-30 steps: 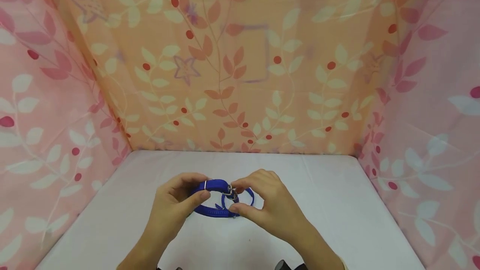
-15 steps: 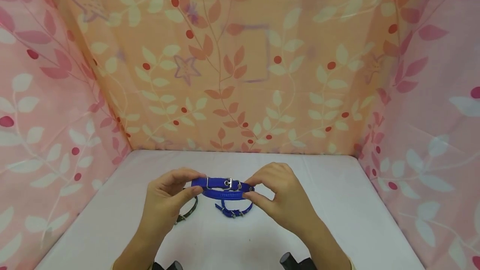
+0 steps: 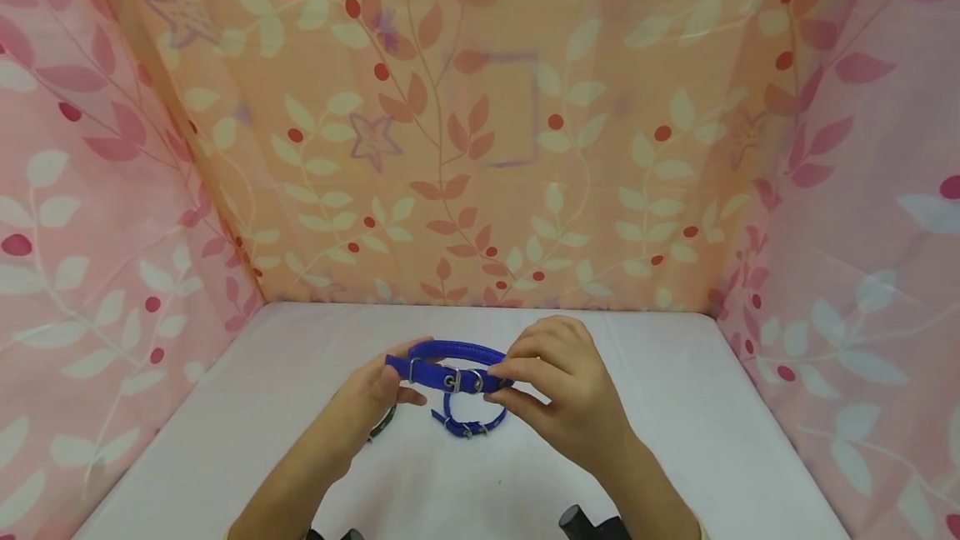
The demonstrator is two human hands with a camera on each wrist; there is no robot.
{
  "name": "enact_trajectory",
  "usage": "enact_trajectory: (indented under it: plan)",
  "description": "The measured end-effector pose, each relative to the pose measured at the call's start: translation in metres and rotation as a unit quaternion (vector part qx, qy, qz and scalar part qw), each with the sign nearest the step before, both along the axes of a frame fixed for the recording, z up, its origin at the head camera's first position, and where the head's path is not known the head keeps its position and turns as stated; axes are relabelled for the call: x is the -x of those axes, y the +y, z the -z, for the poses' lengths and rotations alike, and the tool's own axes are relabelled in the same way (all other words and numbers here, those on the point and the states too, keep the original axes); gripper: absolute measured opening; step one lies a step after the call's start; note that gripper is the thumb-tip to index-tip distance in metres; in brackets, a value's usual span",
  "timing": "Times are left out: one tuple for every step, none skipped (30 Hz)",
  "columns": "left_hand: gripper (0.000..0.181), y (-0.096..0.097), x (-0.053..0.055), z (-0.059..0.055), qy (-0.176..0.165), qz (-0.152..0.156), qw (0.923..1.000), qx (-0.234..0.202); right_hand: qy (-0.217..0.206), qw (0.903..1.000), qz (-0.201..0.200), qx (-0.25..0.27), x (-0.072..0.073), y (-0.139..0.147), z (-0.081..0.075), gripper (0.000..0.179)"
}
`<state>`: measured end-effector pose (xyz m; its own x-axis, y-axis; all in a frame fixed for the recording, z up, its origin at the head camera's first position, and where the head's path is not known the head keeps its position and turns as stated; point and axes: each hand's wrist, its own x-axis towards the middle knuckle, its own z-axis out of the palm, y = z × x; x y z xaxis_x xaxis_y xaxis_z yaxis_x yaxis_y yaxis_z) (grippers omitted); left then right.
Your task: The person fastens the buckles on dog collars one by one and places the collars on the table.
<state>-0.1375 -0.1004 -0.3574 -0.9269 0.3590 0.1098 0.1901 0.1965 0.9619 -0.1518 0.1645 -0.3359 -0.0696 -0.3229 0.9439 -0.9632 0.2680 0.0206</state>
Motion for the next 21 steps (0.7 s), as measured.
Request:
enact_trajectory:
  plan:
    - [0.081, 0.000, 0.000, 0.000, -0.001, 0.004, 1.0000, 0.001, 0.002, 1.0000, -0.004, -0.004, 0.000, 0.000, 0.000, 0.024]
    - [0.082, 0.000, 0.000, 0.000, 0.003, 0.010, 0.9999, -0.006, 0.000, 0.9999, -0.009, -0.009, 0.000, 0.000, 0.000, 0.023]
    - [0.081, -0.001, 0.001, 0.001, 0.010, 0.017, 0.9997, -0.016, -0.004, 0.9998, -0.015, -0.014, 0.000, 0.001, 0.001, 0.023]
    - [0.080, -0.002, 0.001, 0.001, 0.017, 0.024, 0.9992, -0.028, -0.011, 0.9995, -0.021, -0.019, 0.001, 0.002, 0.001, 0.023]
    - [0.078, -0.002, 0.001, 0.002, 0.024, 0.028, 0.9986, -0.039, -0.019, 0.9992, -0.026, -0.024, 0.001, 0.002, 0.002, 0.023]
    - [0.078, -0.003, 0.001, 0.002, 0.035, 0.030, 0.9979, -0.045, -0.028, 0.9988, -0.029, -0.030, 0.001, 0.003, 0.002, 0.023]
    - [0.078, -0.003, 0.001, 0.002, 0.047, 0.031, 0.9973, -0.048, -0.037, 0.9982, -0.030, -0.037, 0.002, 0.005, 0.003, 0.024]
    - [0.077, -0.004, 0.000, 0.002, 0.057, 0.031, 0.9967, -0.048, -0.048, 0.9975, -0.028, -0.044, 0.002, 0.007, 0.004, 0.025]
    - [0.075, -0.004, 0.000, 0.002, 0.070, 0.034, 0.9957, -0.049, -0.061, 0.9965, -0.022, -0.052, 0.001, 0.009, 0.005, 0.027]
    - [0.073, -0.005, 0.000, 0.002, 0.083, 0.037, 0.9947, -0.049, -0.080, 0.9948, -0.011, -0.062, 0.001, 0.011, 0.006, 0.030]
    - [0.072, -0.005, -0.001, 0.002, 0.099, 0.039, 0.9932, -0.047, -0.100, 0.9923, 0.004, -0.073, 0.000, 0.014, 0.007, 0.034]
    - [0.070, -0.005, -0.001, 0.002, 0.112, 0.042, 0.9918, -0.045, -0.126, 0.9882, 0.020, -0.085, -0.001, 0.016, 0.007, 0.040]
    - [0.069, -0.005, -0.002, 0.002, 0.127, 0.046, 0.9899, -0.044, -0.156, 0.9821, 0.037, -0.099, -0.002, 0.019, 0.008, 0.047]
    - [0.068, -0.005, -0.002, 0.002, 0.138, 0.051, 0.9881, -0.044, -0.189, 0.9740, 0.057, -0.112, -0.003, 0.021, 0.009, 0.057]
    - [0.068, -0.005, -0.003, 0.002, 0.151, 0.054, 0.9862, -0.042, -0.223, 0.9642, 0.072, -0.124, -0.003, 0.023, 0.009, 0.067]
    - [0.068, -0.005, -0.004, 0.002, 0.163, 0.058, 0.9843, -0.038, -0.258, 0.9536, 0.079, -0.134, -0.004, 0.025, 0.010, 0.076]
    - [0.069, -0.005, -0.004, 0.001, 0.173, 0.063, 0.9823, -0.035, -0.290, 0.9437, 0.075, -0.140, -0.003, 0.026, 0.010, 0.084]
    - [0.069, -0.005, -0.005, 0.001, 0.183, 0.066, 0.9803, -0.032, -0.323, 0.9332, 0.065, -0.143, -0.003, 0.027, 0.010, 0.090]
    - [0.069, -0.005, -0.005, 0.001, 0.194, 0.071, 0.9779, -0.030, -0.352, 0.9237, 0.050, -0.142, -0.003, 0.028, 0.011, 0.095]
    - [0.069, -0.005, -0.005, 0.001, 0.201, 0.074, 0.9765, -0.027, -0.375, 0.9157, 0.032, -0.140, -0.002, 0.028, 0.011, 0.097]
    - [0.069, -0.005, -0.005, 0.001, 0.207, 0.075, 0.9752, -0.024, -0.396, 0.9080, 0.012, -0.136, -0.001, 0.029, 0.011, 0.098]
